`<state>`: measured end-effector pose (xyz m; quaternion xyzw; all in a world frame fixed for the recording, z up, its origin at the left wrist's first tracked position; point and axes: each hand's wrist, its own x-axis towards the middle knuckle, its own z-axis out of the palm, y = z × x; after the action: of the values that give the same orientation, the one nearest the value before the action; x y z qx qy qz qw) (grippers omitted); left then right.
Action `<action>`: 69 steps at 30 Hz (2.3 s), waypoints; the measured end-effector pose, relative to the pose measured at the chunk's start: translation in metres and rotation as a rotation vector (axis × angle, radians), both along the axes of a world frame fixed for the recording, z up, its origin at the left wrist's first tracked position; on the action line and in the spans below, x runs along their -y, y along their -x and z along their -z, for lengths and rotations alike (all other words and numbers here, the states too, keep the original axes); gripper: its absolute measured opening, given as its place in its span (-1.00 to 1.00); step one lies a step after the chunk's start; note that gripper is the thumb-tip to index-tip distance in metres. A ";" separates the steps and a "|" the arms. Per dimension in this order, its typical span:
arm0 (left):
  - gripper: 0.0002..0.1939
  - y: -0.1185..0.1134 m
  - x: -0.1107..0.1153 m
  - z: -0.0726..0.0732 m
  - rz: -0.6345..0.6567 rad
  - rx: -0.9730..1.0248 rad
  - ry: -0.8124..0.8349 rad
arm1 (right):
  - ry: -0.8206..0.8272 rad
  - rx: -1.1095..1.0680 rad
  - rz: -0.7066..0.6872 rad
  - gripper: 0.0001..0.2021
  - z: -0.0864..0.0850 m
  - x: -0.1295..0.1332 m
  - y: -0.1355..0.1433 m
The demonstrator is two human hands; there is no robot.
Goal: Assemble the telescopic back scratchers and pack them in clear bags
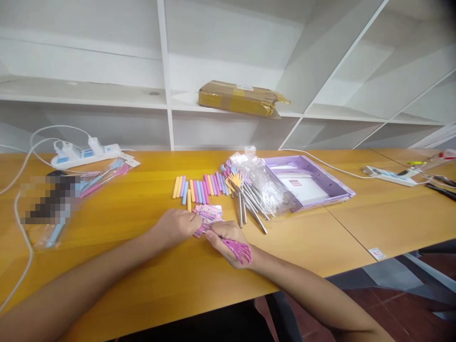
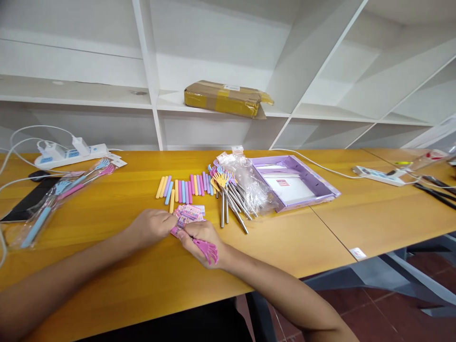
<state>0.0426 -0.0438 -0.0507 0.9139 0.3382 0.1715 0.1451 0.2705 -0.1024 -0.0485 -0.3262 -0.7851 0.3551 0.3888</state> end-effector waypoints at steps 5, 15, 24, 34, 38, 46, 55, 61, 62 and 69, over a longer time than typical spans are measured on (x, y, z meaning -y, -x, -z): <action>-0.70 0.064 -0.051 -0.022 -0.504 -0.017 -0.093 | 0.080 -0.025 0.278 -0.43 -0.023 0.015 -0.063; -0.39 0.065 -0.095 0.014 -0.751 0.436 0.417 | -0.054 0.278 0.389 -0.50 -0.094 0.023 -0.147; -0.40 0.064 -0.088 0.024 -0.688 0.347 0.258 | -0.124 0.986 0.601 -0.84 -0.051 -0.073 -0.119; -0.61 0.176 -0.115 -0.005 -0.909 -0.122 -0.282 | -0.243 0.945 0.583 -0.79 0.002 -0.099 -0.126; -0.54 0.210 -0.121 0.004 -0.946 -0.383 -0.288 | -0.277 0.808 0.637 -0.79 0.013 -0.107 -0.134; -0.52 0.200 -0.123 -0.003 -0.921 -0.486 -0.191 | -0.416 0.501 0.739 -0.85 0.011 -0.104 -0.136; -0.69 0.130 -0.095 -0.061 -0.847 -0.123 -0.114 | -0.583 0.296 0.678 -0.95 -0.034 -0.085 -0.112; -0.75 0.034 -0.008 -0.099 -0.334 0.173 0.102 | -0.421 0.075 0.403 -0.50 -0.056 -0.037 -0.030; -0.72 0.022 0.004 -0.096 -0.260 0.176 0.142 | -0.410 0.039 0.375 -0.42 -0.051 -0.032 -0.018; -0.36 -0.006 0.018 -0.061 -0.102 0.294 0.536 | -0.394 -0.225 0.415 -0.55 -0.006 -0.035 0.000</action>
<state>0.0489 -0.0619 0.0098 0.7903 0.3920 0.2135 0.4197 0.2702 -0.0672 -0.0424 -0.3565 -0.7073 0.1427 0.5936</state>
